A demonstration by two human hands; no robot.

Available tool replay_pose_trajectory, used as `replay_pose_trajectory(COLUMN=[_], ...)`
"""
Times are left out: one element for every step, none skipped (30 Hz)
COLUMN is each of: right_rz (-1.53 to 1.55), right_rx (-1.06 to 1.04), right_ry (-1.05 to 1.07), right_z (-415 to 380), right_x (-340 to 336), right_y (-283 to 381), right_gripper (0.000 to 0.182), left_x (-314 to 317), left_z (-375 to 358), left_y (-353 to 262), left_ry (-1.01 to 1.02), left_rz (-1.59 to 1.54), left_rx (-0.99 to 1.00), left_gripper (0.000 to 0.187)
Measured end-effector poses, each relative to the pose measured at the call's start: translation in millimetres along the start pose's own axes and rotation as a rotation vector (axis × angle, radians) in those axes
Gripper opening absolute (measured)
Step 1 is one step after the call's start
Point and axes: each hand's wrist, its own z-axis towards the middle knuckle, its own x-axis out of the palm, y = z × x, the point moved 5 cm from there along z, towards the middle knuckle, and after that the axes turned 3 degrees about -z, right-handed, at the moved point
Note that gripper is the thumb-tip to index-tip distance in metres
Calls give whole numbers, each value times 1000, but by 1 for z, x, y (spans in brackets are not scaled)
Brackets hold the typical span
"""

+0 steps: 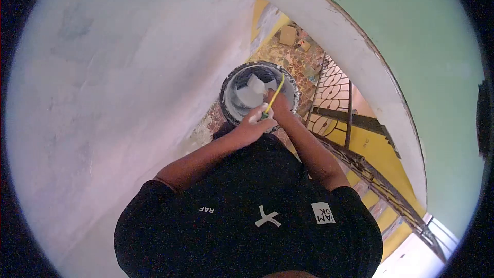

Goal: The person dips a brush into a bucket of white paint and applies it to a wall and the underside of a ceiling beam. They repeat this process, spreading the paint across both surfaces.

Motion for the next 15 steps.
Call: replay_pose_trajectory(right_rz=[-69, -76, -113, -151, -236, -242, -212, -181, -152, -153, -193, -233, -233, -296, -354], right_rx=[-21, -35, 8, 53, 21, 11, -1, -11, -57, -63, -67, -71, -73, -135, -200], right_ry=[44, 48, 108, 167, 204, 208, 201, 195, 195, 199, 191, 184, 192, 221, 256], right_z=[6, 12, 18, 20, 18, 16, 17, 17, 17, 17, 18, 17, 16, 14, 12], right_x=[10, 19, 28, 27, 26, 23, 25, 26, 28, 27, 27, 28, 23, 15, 7], right_y=[1, 0, -4, 0, 6, 13, 13, 14, 15, 17, 19, 20, 25, 37, 50], right_gripper=[23, 23, 22, 21, 22, 22, 23, 23, 23, 23, 23, 23, 23, 25, 26], left_x=[2, 2, 7, 10, 12, 13, 15, 16, 15, 16, 16, 17, 18, 19, 18], left_z=[1, -1, -3, -6, -10, -11, -12, -13, -13, -12, -13, -14, -15, -18, -25], left_y=[4, 3, 2, 0, -3, -5, -6, -8, -8, -9, -8, -10, -11, -9, -4], left_ry=[44, 30, 70, 111, 115, 104, 104, 104, 97, 120, 144, 139, 121, 102, 94], left_rz=[38, 33, 51, 68, 38, 34, -2, -37, -41, -17, 6, 2, -41, -83, -91], left_rx=[129, 135, 122, 108, 102, 106, 112, 117, 118, 65, 12, 9, 24, 35, 20], left_gripper=[18, 18, 18, 19, 19, 19, 20, 21, 21, 23, 25, 25, 25, 27, 27])
